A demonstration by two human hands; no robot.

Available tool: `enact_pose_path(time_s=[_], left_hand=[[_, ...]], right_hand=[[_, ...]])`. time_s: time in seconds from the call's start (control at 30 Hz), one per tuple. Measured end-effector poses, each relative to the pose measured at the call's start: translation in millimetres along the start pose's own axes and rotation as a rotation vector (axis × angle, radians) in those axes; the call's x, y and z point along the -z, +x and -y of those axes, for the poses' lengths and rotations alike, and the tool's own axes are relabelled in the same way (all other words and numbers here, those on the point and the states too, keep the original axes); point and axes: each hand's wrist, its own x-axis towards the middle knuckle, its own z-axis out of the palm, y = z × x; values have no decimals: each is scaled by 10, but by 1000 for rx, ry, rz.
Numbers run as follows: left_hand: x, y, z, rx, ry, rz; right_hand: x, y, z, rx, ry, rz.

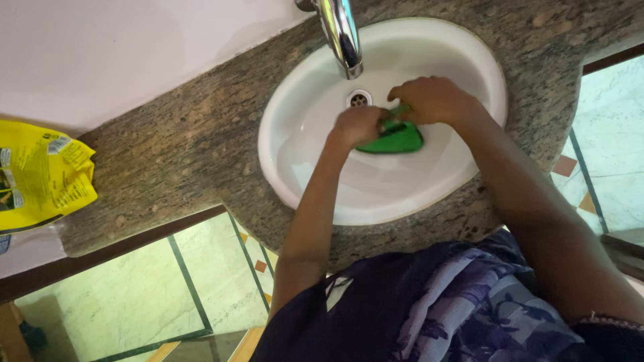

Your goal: The person scrubs the interior of a white bathroom sink with a green sponge, repeatedly rubbing the basin and drain area. The person occasionally rinses the sponge under the faucet and continues scrubbing.

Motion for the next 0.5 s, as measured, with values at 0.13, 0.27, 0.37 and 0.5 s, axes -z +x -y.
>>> enact_pose_path(time_s=[0.13, 0.27, 0.37, 0.5], left_hand=[[54, -64, 259, 301, 254, -176], [90, -81, 266, 65, 83, 52], [181, -109, 87, 21, 0, 164], [445, -235, 69, 195, 11, 56]], right_hand=[[-34, 38, -29, 14, -19, -64], [-137, 81, 96, 129, -4, -90], [-206, 145, 198, 24, -19, 73], [-208, 142, 198, 30, -189, 141]])
